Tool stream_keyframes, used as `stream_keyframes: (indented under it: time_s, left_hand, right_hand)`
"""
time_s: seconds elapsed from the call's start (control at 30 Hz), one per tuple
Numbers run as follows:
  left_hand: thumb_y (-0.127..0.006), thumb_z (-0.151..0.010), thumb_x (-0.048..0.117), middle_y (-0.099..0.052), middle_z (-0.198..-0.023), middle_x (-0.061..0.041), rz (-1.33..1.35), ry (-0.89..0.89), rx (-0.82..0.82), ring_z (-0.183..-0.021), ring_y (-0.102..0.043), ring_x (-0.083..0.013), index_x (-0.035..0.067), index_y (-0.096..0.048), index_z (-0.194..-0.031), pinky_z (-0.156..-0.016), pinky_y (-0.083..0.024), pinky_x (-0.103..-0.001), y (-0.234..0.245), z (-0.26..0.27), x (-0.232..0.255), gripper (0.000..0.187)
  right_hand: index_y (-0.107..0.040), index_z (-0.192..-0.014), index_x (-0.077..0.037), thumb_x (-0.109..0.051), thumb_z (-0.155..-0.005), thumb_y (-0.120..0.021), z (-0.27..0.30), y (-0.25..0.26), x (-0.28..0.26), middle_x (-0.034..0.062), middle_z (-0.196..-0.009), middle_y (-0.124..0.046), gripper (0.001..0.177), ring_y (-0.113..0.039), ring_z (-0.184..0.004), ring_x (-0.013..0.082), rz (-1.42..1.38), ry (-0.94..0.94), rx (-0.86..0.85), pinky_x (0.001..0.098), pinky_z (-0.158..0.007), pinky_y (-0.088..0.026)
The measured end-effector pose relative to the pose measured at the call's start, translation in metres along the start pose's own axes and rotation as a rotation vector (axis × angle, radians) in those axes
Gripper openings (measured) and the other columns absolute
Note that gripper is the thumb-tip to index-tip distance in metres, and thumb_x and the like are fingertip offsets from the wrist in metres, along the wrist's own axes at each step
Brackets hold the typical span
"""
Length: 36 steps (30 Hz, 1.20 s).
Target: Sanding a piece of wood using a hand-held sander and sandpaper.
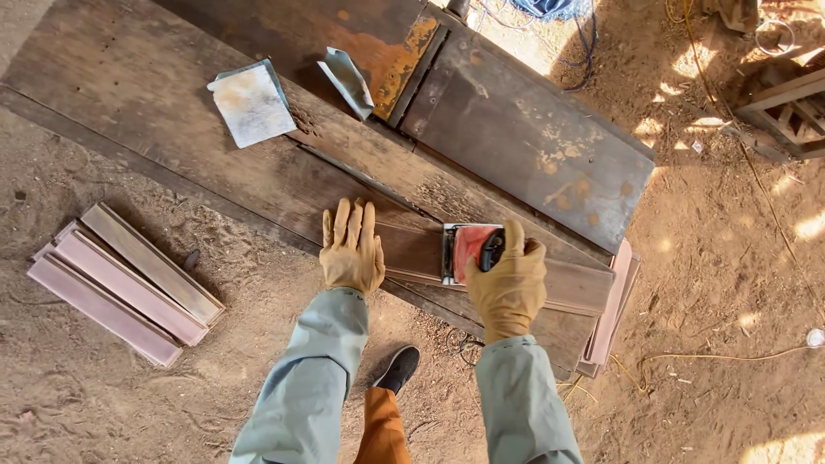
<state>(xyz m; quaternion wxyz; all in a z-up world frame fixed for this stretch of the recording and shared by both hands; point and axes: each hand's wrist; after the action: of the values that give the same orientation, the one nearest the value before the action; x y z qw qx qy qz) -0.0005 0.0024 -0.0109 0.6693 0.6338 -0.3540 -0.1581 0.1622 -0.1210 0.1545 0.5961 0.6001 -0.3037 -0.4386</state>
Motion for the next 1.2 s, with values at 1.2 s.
stream_keyframes:
  time_s: [1.2]
  left_hand:
    - [-0.035, -0.107, 0.035, -0.047, -0.159, -0.015, 0.04, -0.048, 0.107, -0.155, -0.03, -0.0365, 0.007, -0.048, -0.154, -0.13, -0.015, -0.051, 0.0, 0.002, -0.003, 0.056]
  right_hand:
    - [-0.047, -0.138, -0.036, -0.028, -0.075, -0.086, -0.013, -0.001, 0.042, 0.0194, -0.116, -0.055, 0.075, -0.067, -0.096, 0.034, 0.014, -0.109, -0.08, 0.0421, -0.062, -0.063]
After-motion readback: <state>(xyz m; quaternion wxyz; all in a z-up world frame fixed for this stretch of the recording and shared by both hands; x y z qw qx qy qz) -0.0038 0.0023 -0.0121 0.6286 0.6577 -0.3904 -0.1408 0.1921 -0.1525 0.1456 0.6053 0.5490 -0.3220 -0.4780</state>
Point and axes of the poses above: each hand's wrist, its own z-axis away from the middle knuckle, its own y-axis out of the back of the hand, x = y × z
